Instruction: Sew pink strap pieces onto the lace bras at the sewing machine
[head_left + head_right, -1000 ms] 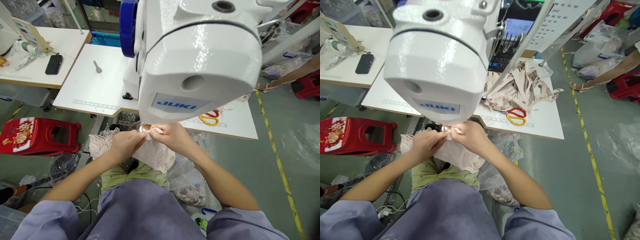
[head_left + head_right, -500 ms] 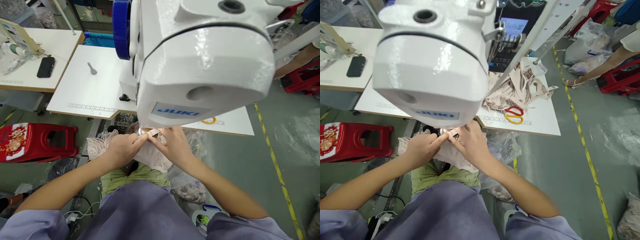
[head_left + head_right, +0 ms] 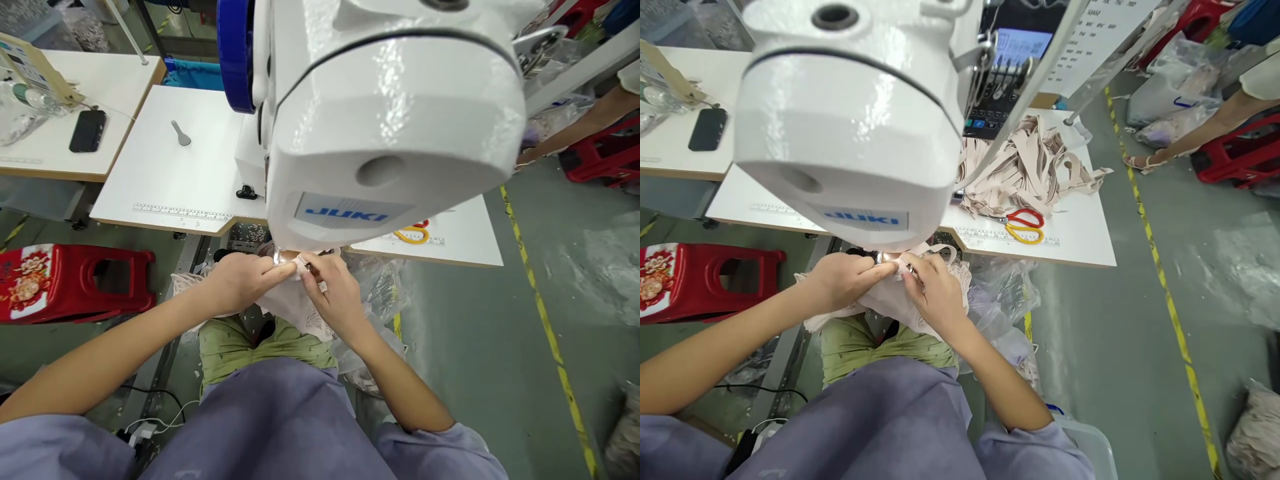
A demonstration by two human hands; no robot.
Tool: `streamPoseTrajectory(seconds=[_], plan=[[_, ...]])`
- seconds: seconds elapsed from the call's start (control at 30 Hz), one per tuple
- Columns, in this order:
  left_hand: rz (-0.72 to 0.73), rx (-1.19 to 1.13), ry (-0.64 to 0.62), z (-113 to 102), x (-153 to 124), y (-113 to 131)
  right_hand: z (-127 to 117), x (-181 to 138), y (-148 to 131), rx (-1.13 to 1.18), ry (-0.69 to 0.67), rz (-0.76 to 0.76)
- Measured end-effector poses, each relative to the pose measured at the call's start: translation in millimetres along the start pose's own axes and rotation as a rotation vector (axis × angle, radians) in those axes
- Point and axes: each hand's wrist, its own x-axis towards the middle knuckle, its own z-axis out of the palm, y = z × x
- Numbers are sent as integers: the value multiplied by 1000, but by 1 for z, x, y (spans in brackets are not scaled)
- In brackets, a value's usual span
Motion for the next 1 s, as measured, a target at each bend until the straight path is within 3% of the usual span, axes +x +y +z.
streamPoseTrajectory(seconds=[0.13, 0.4, 0.7, 1.0], plan=[[-120, 65, 97, -8, 3, 29, 7, -14, 10, 232, -6, 148], [-252, 172, 267, -11, 15, 54, -18, 23, 6, 74, -60, 25], [-334, 100, 208, -16, 24, 57, -22, 54, 16, 87, -231, 200], [-368, 68, 225, -13, 23, 58, -25, 62, 18, 214, -239, 115]])
